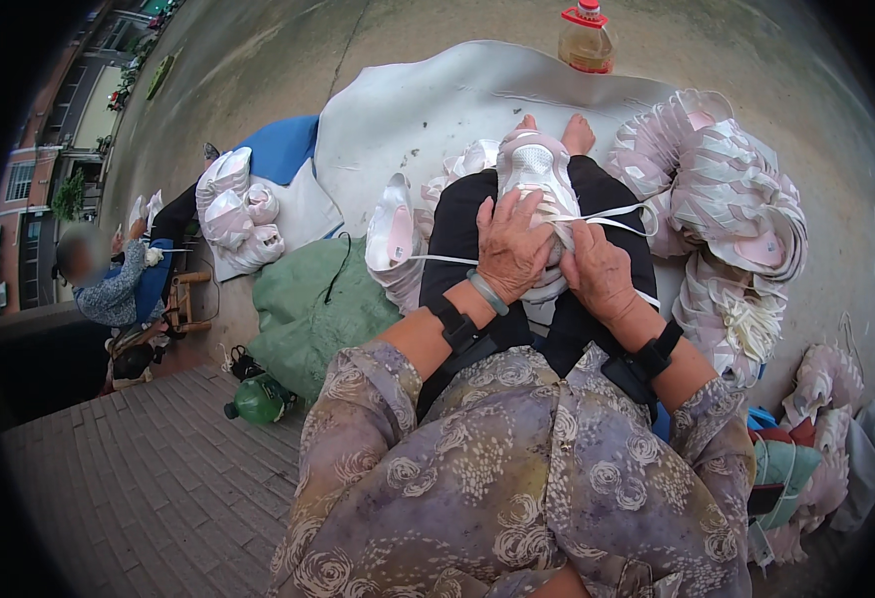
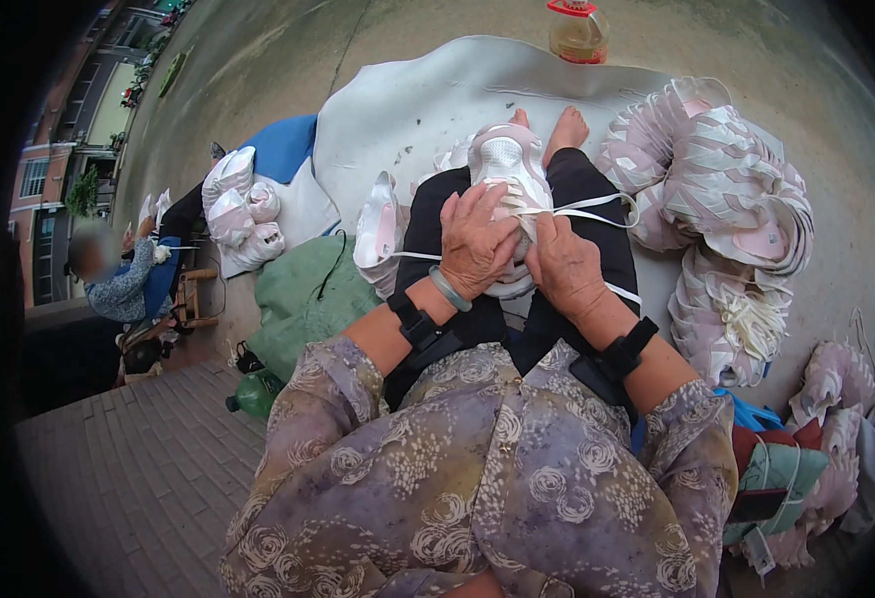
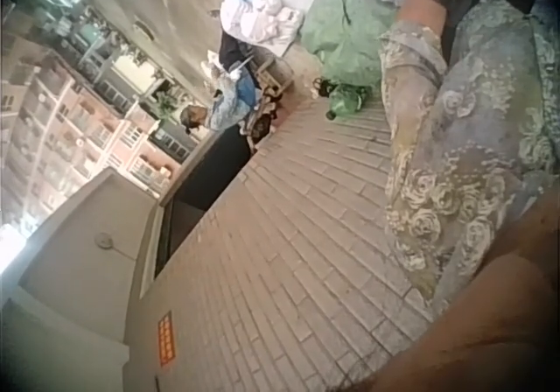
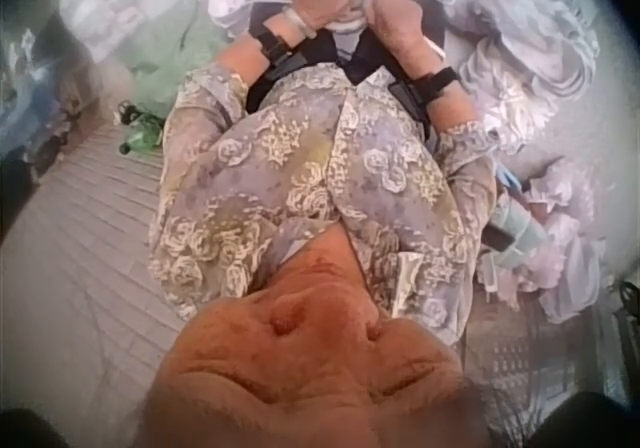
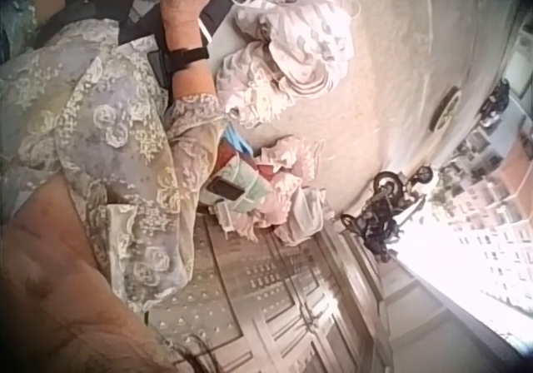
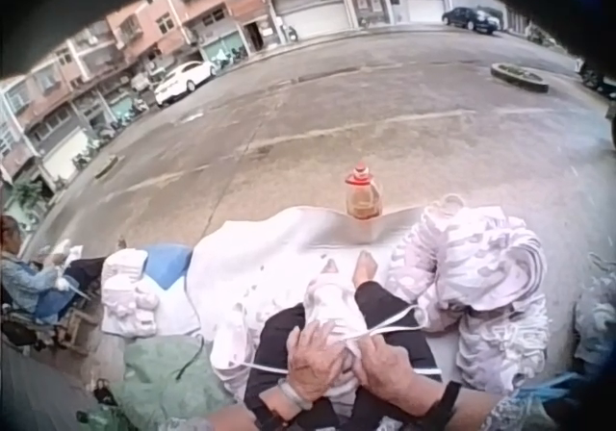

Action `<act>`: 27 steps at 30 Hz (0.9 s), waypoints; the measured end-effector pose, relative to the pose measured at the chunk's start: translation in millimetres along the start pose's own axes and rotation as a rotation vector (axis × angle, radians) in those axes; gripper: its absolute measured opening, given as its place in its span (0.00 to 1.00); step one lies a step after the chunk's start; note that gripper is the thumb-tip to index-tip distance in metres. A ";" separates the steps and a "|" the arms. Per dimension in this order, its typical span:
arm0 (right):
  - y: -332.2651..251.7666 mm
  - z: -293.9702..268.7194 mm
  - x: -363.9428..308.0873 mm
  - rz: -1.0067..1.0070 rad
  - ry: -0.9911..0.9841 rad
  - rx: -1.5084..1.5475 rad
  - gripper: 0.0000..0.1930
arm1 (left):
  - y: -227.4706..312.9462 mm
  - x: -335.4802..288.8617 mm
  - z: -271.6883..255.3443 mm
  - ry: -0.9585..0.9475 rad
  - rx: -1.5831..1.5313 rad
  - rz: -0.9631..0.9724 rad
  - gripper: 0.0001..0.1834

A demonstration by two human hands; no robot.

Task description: The recorder is threading and tying laces on white and pink sneakers.

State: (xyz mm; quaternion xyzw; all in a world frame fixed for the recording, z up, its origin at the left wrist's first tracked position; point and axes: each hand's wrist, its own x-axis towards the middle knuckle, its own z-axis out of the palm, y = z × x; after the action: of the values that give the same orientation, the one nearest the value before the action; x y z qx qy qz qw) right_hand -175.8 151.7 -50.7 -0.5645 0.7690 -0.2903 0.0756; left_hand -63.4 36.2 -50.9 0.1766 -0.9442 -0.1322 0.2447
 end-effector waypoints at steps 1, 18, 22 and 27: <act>-0.3 1.8 1.2 0.024 -0.018 0.016 0.20 | -1.0 0.6 1.4 -0.001 0.000 0.000 0.08; 12.2 10.6 -1.1 0.046 0.030 0.184 0.17 | 2.4 5.0 10.3 0.006 -0.086 -0.052 0.09; 15.9 11.0 0.0 0.024 0.053 0.274 0.15 | 1.9 7.6 12.7 0.015 -0.067 -0.036 0.08; 12.8 8.7 -2.5 0.067 0.038 0.278 0.17 | 8.3 14.8 10.9 -0.052 0.018 -0.009 0.06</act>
State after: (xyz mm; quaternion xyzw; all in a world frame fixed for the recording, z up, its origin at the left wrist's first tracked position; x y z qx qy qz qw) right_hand -181.6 153.3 -65.1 -0.5171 0.7411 -0.4019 0.1480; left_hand -83.3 39.5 -51.1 0.1796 -0.9505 -0.1293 0.2179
